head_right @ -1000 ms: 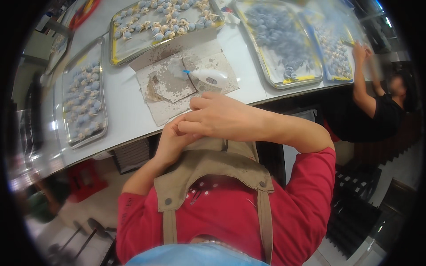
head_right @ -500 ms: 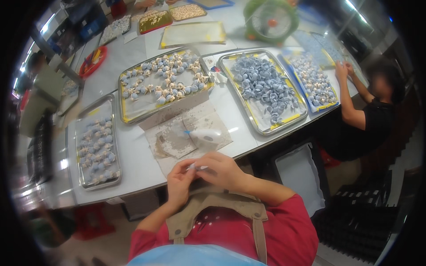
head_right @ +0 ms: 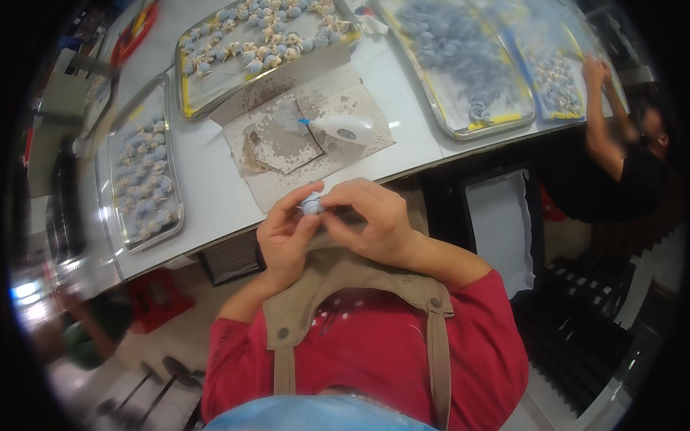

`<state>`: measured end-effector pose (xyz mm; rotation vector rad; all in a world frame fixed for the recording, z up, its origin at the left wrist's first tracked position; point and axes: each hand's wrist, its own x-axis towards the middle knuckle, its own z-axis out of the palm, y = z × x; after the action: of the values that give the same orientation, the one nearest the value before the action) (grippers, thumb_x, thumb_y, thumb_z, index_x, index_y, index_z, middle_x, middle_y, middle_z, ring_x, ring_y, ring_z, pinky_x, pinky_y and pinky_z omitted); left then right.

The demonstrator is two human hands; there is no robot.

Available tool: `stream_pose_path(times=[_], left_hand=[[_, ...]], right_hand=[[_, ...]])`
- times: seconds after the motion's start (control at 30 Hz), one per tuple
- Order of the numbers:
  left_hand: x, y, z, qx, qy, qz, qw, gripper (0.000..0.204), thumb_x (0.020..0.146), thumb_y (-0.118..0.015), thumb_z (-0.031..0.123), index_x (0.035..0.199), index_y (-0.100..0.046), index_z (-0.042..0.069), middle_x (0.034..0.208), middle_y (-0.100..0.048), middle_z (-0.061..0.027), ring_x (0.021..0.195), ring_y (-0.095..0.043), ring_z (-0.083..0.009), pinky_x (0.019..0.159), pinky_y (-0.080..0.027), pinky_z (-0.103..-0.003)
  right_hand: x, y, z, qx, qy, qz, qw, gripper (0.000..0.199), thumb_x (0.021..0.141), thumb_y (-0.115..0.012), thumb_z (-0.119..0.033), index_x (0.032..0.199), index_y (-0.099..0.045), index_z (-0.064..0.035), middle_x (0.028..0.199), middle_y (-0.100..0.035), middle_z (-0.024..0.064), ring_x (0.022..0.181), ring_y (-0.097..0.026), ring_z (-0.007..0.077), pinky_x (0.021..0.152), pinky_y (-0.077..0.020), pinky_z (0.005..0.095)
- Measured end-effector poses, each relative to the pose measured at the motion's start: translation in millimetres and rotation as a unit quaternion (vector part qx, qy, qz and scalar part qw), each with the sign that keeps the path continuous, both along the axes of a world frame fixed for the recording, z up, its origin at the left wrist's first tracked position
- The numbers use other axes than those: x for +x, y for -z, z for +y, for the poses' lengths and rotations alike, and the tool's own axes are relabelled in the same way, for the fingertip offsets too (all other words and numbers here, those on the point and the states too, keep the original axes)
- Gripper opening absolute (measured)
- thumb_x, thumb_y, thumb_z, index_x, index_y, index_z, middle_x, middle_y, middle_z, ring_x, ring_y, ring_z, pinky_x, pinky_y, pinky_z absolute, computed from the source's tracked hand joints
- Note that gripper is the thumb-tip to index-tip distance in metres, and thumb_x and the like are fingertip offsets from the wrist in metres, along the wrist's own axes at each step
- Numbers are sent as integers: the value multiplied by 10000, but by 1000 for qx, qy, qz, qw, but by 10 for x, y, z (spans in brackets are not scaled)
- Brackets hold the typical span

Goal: The person repeatedly picks up small blue and white decorative items from a tray, applies a small amount of white liquid from a squeeze bottle, and attaches a small white piece to each item. The finished items are placed onto a metal tray. The process is repeated continuously throughout the clip.

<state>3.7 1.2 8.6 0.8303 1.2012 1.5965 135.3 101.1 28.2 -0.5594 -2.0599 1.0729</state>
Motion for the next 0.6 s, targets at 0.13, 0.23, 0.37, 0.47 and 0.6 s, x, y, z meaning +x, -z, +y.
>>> stream_pose_path(times=[0.13,0.23,0.37,0.47,0.6], left_hand=[[13,7,17,14,-14,18,1000,368,857,-579,-11,1217,-506,-32,865,-527,25,667,-394,-7,610,-350,-144],[8,-23,27,0,-4,45,999,358,857,-585,-4,1206,-513,-36,889,-543,20,665,-400,-7,604,-351,-146],[-99,-14,-8,-24,52,34,998,339,859,-581,-4,1192,-523,-37,1036,-566,-25,734,-460,-28,659,-386,-154],[-89,-12,9,3,43,-1,999,332,863,-574,-6,1189,-524,-38,1129,-559,-62,830,-511,-58,733,-417,-181],[-60,24,24,31,15,-16,999,355,863,-580,4,1208,-507,-34,1187,-546,-92,935,-537,-93,803,-429,-216]], right_hand=[[-9,-44,3,38,11,3,999,238,653,-695,36,867,-614,-30,815,-625,103,690,-623,219,594,-505,274],[9,-23,5,59,3,3,998,233,651,-698,33,862,-626,-34,819,-627,100,691,-619,217,592,-502,279],[61,-29,96,66,-40,-10,997,235,646,-710,23,861,-643,-44,817,-630,82,691,-610,210,594,-497,283],[53,-24,134,80,-49,-16,995,241,637,-716,17,859,-648,-49,806,-629,67,683,-602,211,594,-491,284],[18,-17,117,105,-24,0,994,251,620,-720,14,851,-648,-52,789,-625,59,670,-593,210,582,-481,285]])
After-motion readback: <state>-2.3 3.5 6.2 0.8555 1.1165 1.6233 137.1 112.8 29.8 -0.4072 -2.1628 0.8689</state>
